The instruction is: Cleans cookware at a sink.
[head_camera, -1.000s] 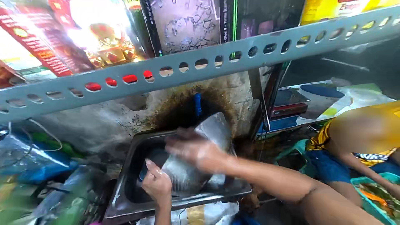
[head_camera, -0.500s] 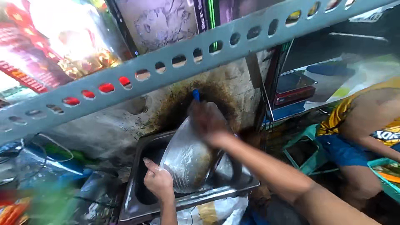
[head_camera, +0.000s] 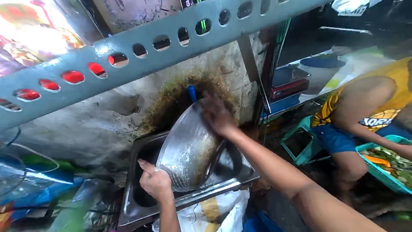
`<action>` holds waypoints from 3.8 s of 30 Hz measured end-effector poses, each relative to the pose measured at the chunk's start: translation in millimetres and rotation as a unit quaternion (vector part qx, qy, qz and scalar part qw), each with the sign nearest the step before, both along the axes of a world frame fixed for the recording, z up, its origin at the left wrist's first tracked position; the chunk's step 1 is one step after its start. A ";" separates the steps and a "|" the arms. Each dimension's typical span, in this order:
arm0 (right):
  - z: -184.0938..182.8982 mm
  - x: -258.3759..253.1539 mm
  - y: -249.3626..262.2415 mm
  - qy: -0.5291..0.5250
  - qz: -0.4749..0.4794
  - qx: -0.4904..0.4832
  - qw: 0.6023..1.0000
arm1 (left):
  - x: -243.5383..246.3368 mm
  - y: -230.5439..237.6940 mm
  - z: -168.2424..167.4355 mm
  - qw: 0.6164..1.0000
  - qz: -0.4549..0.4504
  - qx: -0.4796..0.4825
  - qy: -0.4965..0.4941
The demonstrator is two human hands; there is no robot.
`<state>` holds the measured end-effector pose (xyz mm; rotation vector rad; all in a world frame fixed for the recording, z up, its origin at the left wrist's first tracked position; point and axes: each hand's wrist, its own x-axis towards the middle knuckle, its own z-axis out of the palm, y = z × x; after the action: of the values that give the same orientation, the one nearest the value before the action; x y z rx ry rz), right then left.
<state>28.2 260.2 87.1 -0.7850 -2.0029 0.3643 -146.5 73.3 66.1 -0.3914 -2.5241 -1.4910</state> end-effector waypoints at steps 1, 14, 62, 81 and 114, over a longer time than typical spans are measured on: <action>-3.6 1.9 6.2 0.002 -0.035 -0.026 0.999 | 1.7 -0.9 -1.2 1.000 0.006 0.004 0.000; -29.0 -26.0 -74.4 0.006 -0.044 0.036 0.998 | -13.8 6.6 8.0 0.998 0.026 -0.047 -0.013; 1.8 21.4 56.5 0.085 0.153 -0.154 0.972 | -48.9 -38.4 -45.2 0.959 -0.014 0.263 -0.104; 50.8 -52.0 -51.4 -0.153 0.205 0.191 0.948 | 5.4 -19.4 -33.3 0.983 -0.094 0.020 0.156; 29.9 -35.3 -39.8 -0.113 0.081 0.026 0.990 | 5.4 -15.9 -37.4 0.994 -0.043 0.071 0.068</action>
<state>-7.2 220.4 117.0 -0.6578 -2.2878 0.3266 -141.1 57.5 28.7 -0.5658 -2.3076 -1.6053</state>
